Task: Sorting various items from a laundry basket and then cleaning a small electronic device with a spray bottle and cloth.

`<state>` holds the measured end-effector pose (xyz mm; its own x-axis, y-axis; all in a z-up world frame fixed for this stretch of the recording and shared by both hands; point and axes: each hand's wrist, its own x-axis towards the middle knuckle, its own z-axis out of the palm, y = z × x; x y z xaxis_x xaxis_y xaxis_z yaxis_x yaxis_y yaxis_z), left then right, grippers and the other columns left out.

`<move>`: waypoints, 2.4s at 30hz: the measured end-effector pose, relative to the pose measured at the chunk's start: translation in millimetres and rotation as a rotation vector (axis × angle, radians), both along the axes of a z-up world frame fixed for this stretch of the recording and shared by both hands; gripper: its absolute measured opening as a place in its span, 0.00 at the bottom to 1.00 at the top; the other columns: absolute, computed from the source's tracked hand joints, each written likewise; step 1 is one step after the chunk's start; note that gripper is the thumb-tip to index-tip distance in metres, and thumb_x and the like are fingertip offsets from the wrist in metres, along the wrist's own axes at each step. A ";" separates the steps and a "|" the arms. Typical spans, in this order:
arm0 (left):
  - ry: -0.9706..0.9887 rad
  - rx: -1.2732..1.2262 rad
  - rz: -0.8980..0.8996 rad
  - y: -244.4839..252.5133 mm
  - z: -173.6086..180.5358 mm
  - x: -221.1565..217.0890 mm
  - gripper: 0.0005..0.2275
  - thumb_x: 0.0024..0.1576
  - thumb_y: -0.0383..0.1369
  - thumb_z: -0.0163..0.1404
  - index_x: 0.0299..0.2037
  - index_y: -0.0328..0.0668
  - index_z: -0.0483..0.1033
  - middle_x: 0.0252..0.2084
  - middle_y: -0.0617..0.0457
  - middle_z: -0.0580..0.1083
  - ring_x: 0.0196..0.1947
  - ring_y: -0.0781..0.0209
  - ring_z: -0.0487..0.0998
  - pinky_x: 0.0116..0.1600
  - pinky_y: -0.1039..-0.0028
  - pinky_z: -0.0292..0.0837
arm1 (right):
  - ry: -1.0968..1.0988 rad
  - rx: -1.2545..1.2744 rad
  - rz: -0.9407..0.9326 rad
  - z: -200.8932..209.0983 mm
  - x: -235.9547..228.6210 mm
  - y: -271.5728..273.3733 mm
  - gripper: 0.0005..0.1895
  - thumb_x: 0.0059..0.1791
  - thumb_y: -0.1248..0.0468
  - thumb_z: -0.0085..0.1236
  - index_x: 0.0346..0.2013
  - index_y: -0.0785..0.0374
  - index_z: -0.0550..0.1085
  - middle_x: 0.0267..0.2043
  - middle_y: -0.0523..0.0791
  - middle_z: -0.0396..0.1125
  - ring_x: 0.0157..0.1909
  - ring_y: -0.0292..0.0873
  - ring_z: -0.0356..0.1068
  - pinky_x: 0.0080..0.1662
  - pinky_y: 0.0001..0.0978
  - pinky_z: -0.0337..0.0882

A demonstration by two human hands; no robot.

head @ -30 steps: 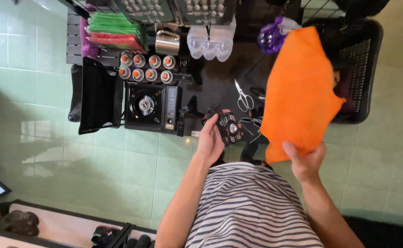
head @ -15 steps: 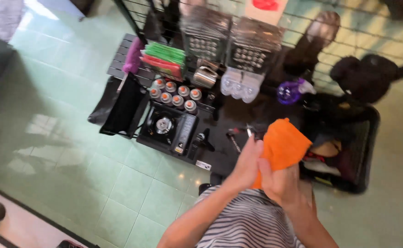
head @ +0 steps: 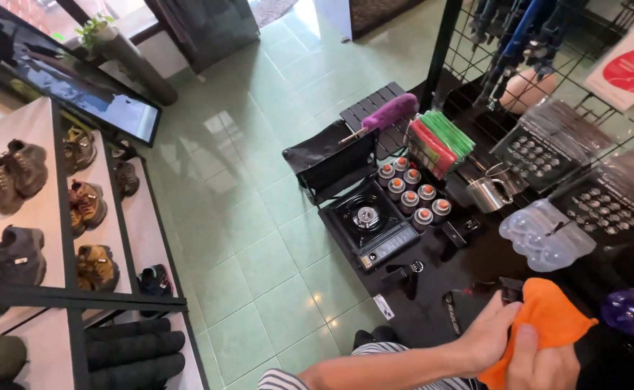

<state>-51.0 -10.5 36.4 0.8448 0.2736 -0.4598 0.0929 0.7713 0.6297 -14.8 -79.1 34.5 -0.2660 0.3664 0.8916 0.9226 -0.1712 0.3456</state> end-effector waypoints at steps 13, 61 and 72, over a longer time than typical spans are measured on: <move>-0.066 -0.034 0.117 62.8 18.7 12.8 0.09 0.62 0.40 0.38 0.41 0.47 0.68 0.34 0.52 0.70 0.29 0.65 0.72 0.31 0.77 0.69 | 1.105 0.195 -0.188 -12.9 -38.9 -28.8 0.17 0.47 0.71 0.50 0.45 0.85 0.69 0.50 0.66 0.63 0.55 0.65 0.62 0.61 0.53 0.63; -0.180 0.940 -0.111 64.7 40.0 -20.8 0.16 0.59 0.39 0.30 0.47 0.36 0.62 0.45 0.47 0.68 0.44 0.51 0.70 0.49 0.64 0.63 | 1.311 0.033 -0.484 63.1 -51.3 29.4 0.05 0.48 0.78 0.55 0.39 0.74 0.73 0.44 0.52 0.69 0.43 0.46 0.67 0.51 0.34 0.66; -0.215 1.076 -0.150 61.5 40.6 -25.9 0.20 0.60 0.43 0.28 0.48 0.32 0.62 0.44 0.43 0.69 0.43 0.42 0.71 0.48 0.58 0.64 | 1.326 0.040 -0.667 20.1 -52.6 9.1 0.05 0.47 0.75 0.58 0.38 0.70 0.74 0.36 0.49 0.68 0.29 0.42 0.62 0.35 0.31 0.64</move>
<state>-76.9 51.0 77.0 0.9365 0.3304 0.1173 -0.0526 -0.1986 0.9787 -67.4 -70.0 54.7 0.9326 0.0609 0.3558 0.3029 -0.6680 -0.6797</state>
